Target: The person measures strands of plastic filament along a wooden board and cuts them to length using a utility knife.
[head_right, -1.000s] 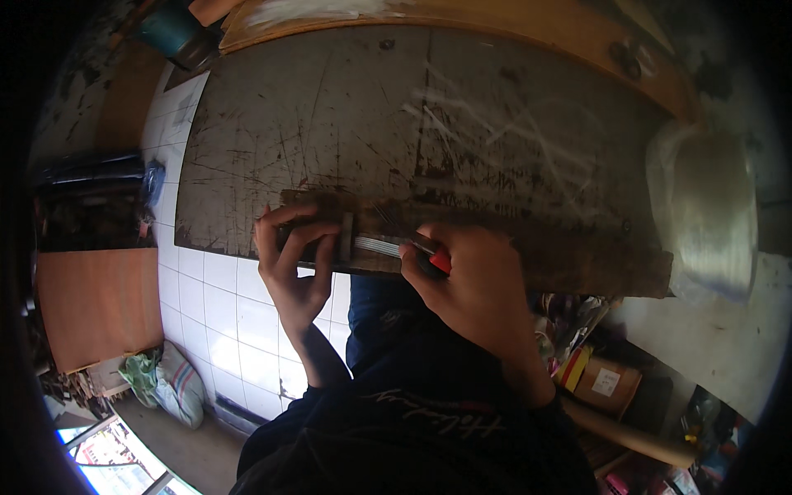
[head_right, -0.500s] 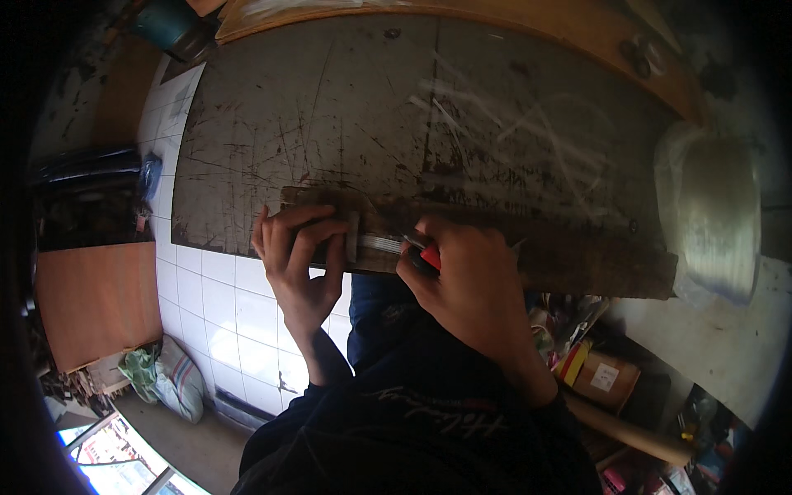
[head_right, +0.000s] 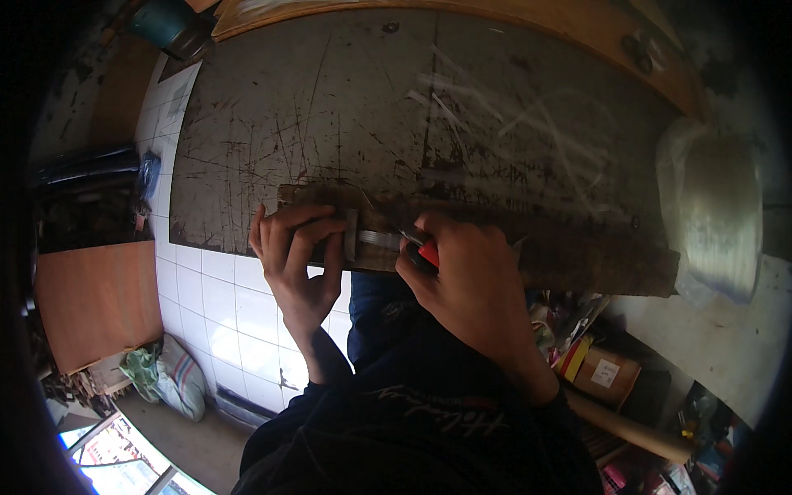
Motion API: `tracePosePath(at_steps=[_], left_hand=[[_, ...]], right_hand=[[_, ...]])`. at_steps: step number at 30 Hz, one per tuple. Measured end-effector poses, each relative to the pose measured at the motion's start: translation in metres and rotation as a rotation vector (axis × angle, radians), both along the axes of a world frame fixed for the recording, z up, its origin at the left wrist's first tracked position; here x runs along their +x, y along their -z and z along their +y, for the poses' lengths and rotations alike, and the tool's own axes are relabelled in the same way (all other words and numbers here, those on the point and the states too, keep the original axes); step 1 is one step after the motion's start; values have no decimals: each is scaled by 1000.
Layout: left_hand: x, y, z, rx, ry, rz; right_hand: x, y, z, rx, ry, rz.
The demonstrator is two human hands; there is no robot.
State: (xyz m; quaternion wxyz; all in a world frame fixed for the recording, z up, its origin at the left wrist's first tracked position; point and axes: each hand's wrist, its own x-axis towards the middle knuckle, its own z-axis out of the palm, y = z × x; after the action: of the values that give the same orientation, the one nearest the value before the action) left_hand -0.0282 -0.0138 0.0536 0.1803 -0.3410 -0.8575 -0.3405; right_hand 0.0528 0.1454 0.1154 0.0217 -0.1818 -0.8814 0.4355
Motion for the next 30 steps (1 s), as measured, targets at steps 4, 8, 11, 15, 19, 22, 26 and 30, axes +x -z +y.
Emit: tracePosePath(at_steps=[4,8,11,15,19,22,26,30], left_hand=[[0,0,0,1,2,5],[0,0,1,1,5,6],[0,0,0,-1,4,4],[3,2,0,43,9,42],[14,-5,-1,93,14,109],[27,-6,-8,43,-39,130],[42,-9,-4,-132,-148,114],[48,-13,-3,-305,-156,90]], right_hand=[[-1,-4,1,40,-42,-69],[-2,-5,0,45,-39,-90],[-3,-6,-1,49,-53,-71],[-3,-3,-2,34,20,26],[-4,-8,0,42,-68,-108],[-3,-9,0,54,-72,-86],[-2,-4,-1,38,-63,-79],[-3,-6,-1,42,-73,-91]])
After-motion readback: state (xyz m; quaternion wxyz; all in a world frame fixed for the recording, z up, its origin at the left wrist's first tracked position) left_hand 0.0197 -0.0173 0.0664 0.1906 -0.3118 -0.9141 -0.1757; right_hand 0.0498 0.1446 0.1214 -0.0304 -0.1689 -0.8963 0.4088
